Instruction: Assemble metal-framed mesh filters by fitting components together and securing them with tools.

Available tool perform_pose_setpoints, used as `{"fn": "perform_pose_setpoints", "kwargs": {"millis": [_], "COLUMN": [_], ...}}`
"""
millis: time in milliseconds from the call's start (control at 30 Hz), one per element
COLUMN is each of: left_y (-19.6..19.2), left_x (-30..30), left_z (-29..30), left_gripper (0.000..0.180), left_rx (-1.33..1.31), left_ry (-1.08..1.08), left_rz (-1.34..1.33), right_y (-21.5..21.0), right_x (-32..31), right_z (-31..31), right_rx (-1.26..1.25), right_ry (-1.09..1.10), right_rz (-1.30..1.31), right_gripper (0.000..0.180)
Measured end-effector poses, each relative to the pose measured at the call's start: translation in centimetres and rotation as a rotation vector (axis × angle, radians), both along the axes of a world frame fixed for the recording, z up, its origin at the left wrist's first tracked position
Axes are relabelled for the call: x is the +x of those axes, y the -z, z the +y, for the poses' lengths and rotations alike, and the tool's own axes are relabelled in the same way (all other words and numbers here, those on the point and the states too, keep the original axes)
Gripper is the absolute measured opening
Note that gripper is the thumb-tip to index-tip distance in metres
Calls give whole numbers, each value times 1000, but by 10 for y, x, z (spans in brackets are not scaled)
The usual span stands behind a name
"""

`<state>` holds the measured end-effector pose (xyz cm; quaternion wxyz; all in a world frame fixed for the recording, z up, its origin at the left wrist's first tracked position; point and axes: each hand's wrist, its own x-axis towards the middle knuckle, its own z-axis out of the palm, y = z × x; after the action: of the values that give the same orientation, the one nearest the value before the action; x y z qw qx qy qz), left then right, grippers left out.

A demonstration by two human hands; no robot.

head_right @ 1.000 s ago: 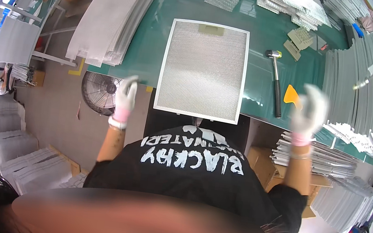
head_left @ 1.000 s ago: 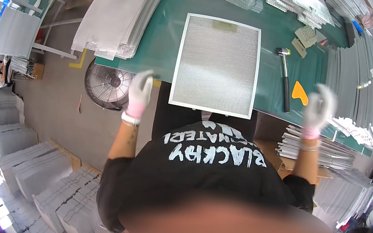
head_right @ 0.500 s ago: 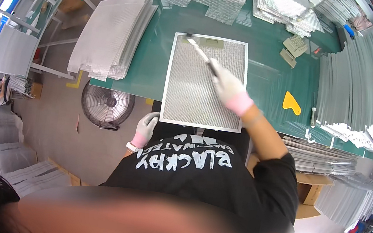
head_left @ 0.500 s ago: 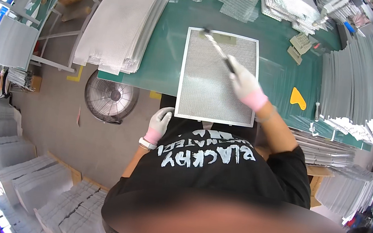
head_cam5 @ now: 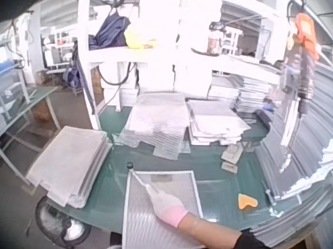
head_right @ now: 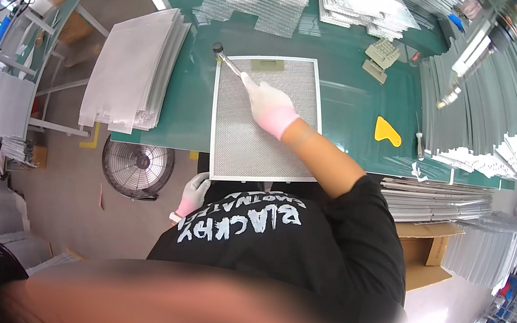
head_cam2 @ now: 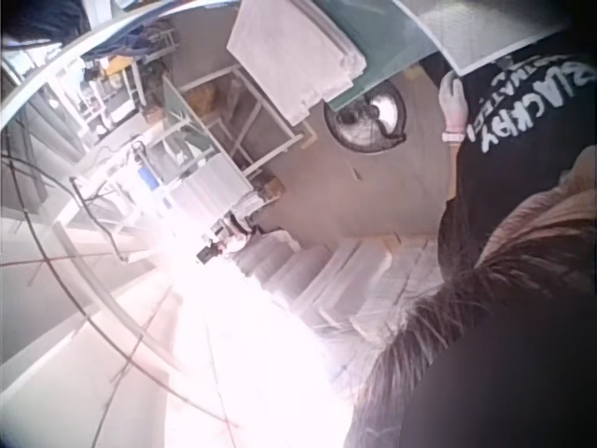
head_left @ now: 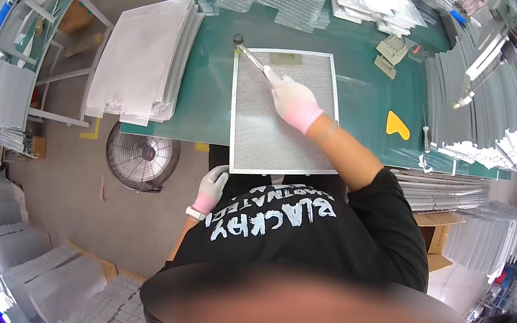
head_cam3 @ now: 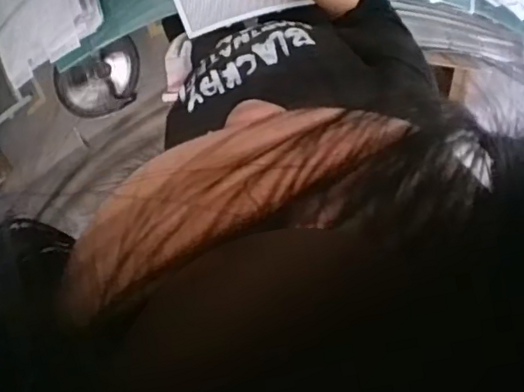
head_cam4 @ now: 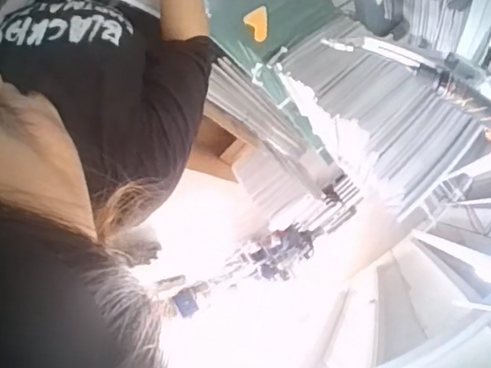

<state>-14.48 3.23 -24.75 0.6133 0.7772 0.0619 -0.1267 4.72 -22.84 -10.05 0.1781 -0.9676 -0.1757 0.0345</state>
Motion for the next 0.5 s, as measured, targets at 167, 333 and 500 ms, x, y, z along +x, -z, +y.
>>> {"fn": "perform_pose_setpoints", "kwargs": {"millis": [167, 333, 500], "left_y": [-15, -17, -28], "left_x": [8, 22, 36], "left_z": [-2, -5, -7], "left_gripper": [26, 36, 41], "left_rx": [-93, -283, -250], "left_ry": [-52, -86, -44], "left_rz": [-16, 63, 72], "right_y": [9, 36, 19], "right_x": [-53, -53, -38], "right_z": [-75, -137, -153], "right_rx": [230, 301, 64], "right_ry": [181, 392, 415], "right_rz": [-299, -573, -244], "right_gripper": [57, 55, 54]}}
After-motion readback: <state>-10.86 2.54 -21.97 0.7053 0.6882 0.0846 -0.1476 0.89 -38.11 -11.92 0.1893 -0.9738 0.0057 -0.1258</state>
